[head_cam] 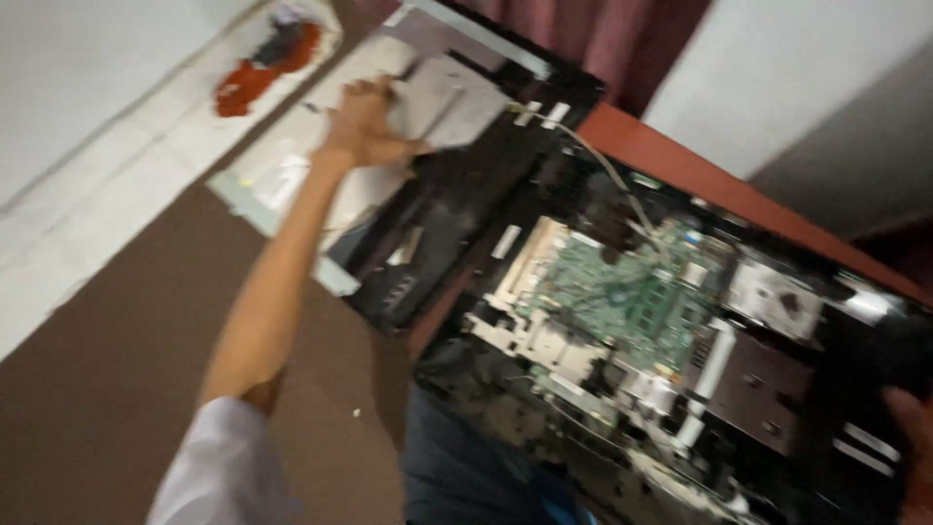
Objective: The person is repairing an open electronic device, likely a printer or computer, by manipulating internal components. They use a screwdriver to tighten screws on a metal bracket and handle various wires and circuit boards within the device's chassis.
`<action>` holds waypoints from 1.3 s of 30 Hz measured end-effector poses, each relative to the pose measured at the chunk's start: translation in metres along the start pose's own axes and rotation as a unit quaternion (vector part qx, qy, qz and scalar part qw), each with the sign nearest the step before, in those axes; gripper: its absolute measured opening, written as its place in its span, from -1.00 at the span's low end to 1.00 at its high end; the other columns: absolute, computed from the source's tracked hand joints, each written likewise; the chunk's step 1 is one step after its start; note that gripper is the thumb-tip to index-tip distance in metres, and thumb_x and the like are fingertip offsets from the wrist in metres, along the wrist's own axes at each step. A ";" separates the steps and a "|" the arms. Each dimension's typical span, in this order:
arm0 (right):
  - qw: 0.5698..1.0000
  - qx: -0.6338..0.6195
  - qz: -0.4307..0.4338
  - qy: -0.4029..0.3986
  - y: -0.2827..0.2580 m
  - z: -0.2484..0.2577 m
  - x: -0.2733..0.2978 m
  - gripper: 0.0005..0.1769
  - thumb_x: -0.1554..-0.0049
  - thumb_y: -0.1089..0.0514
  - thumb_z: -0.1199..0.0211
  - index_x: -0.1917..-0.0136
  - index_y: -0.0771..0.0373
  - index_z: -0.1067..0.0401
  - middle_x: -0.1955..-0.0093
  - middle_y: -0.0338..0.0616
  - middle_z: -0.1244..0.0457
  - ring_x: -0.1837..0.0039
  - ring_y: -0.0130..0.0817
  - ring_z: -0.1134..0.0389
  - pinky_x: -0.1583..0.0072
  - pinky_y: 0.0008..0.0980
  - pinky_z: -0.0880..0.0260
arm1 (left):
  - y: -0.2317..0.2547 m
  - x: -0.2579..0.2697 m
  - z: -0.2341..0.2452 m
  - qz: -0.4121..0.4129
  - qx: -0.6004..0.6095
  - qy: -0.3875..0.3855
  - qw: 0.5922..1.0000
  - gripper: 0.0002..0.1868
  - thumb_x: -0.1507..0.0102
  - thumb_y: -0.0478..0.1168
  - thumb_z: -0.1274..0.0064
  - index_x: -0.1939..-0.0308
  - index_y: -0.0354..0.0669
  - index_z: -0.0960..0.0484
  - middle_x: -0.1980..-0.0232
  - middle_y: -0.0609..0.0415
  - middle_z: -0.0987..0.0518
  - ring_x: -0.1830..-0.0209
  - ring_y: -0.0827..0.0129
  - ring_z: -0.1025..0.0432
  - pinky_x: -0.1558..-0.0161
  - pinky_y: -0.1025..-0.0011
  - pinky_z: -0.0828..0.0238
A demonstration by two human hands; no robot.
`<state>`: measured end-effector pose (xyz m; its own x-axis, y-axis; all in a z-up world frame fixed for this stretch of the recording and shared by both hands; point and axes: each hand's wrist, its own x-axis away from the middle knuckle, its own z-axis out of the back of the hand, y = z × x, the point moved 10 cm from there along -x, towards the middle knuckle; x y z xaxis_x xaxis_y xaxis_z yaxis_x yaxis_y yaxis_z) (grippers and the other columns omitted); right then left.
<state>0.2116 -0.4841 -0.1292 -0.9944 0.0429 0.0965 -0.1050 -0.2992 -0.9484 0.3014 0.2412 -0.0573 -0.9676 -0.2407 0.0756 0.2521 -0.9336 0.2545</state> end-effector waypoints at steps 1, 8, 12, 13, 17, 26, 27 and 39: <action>1.000 -0.016 -0.012 0.010 -0.032 -0.029 0.025 -0.37 -0.33 0.33 0.18 -0.63 0.15 0.09 -0.62 0.10 0.02 -0.47 0.03 -0.07 -0.35 0.08 -0.11 | -0.004 -0.009 -0.001 -0.022 0.002 0.021 1.000 0.11 0.10 0.28 -0.48 -0.37 -0.09 -0.31 -0.24 -0.32 -0.41 -0.33 -0.25 -0.22 -0.10 -0.37 -0.26; 0.887 0.378 0.258 -0.058 -0.174 -0.117 0.045 -0.59 -0.15 0.05 -0.34 -0.25 0.15 -0.49 -0.21 -0.11 -0.36 -0.16 -0.25 -0.41 -0.22 -0.27 -0.35 | -0.006 -0.009 0.010 -0.176 -0.023 0.139 0.974 0.24 0.02 0.29 -0.52 -0.33 -0.73 -0.36 -0.38 -0.54 -0.38 -0.29 -0.42 -0.25 -0.22 -0.10 -0.22; 0.918 0.240 0.260 -0.178 -0.188 -0.188 0.016 -0.62 -0.19 0.15 -0.29 -0.28 0.22 -0.46 -0.20 -0.12 -0.39 -0.13 -0.29 -0.43 -0.15 -0.30 -0.45 | 0.020 0.039 0.056 -0.180 0.041 0.229 0.956 0.12 -0.08 0.06 -0.59 -0.42 -0.50 -0.22 -0.29 -0.40 -0.28 -0.26 -0.25 -0.17 -0.18 -0.13 -0.18; 0.923 0.204 0.256 -0.204 -0.186 -0.203 0.005 -0.59 -0.20 0.20 -0.29 -0.32 0.23 -0.39 -0.20 -0.13 -0.36 -0.07 -0.32 -0.40 -0.14 -0.29 -0.45 | 0.031 0.058 0.073 -0.200 0.060 0.270 0.940 0.08 -0.09 -0.01 -0.65 -0.41 -0.43 -0.24 -0.20 -0.34 -0.26 -0.20 -0.18 -0.16 -0.08 -0.04 -0.20; 0.928 0.271 0.199 -0.163 -0.184 -0.240 -0.028 -0.51 -0.16 0.12 -0.39 -0.28 0.33 -0.35 -0.14 0.09 -0.39 -0.11 -0.07 -0.46 -0.11 -0.18 -0.55 | 0.078 0.123 0.097 -0.249 0.018 0.280 0.927 0.10 -0.09 -0.16 -0.63 -0.47 -0.45 -0.19 -0.24 -0.33 -0.21 -0.20 -0.12 -0.11 -0.08 -0.04 -0.28; 0.920 0.149 0.294 -0.214 -0.250 -0.234 0.030 -0.92 -0.17 0.39 -0.31 0.12 0.32 -0.43 -0.18 0.10 -0.40 -0.09 -0.18 -0.50 -0.09 -0.29 -0.62 | 0.016 0.118 0.049 -0.145 0.081 0.189 0.968 0.13 -0.04 -0.19 -0.54 -0.50 -0.45 -0.12 -0.23 -0.33 -0.24 -0.18 -0.19 -0.10 -0.05 -0.11 -0.21; 0.921 0.138 0.289 -0.219 -0.252 -0.227 0.039 -0.81 -0.17 0.37 -0.31 -0.08 0.33 -0.44 -0.11 0.04 -0.40 -0.06 -0.22 -0.49 -0.13 -0.34 -0.64 | 0.012 0.117 0.044 -0.156 0.060 0.201 0.965 0.11 -0.03 -0.15 -0.52 -0.48 -0.49 -0.16 -0.20 -0.34 -0.28 -0.13 -0.18 -0.13 -0.04 -0.07 -0.22; 0.962 -0.015 0.086 -0.260 -0.177 -0.151 0.109 -0.78 -0.09 0.34 -0.27 -0.03 0.36 -0.59 0.09 0.00 -0.48 0.08 -0.17 -0.64 -0.04 -0.22 -0.78 | -0.003 0.109 0.022 -0.166 0.061 0.156 0.972 0.01 -0.30 0.18 -0.23 -0.56 -0.44 -0.12 -0.33 -0.41 -0.21 -0.27 -0.26 -0.10 -0.11 -0.24 -0.11</action>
<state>0.1230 -0.2824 0.0031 -0.8692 -0.4897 0.0690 0.0537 -0.2322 -0.9712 0.1953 0.2231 -0.0289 -0.9465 -0.0179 -0.3223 -0.0942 -0.9397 0.3286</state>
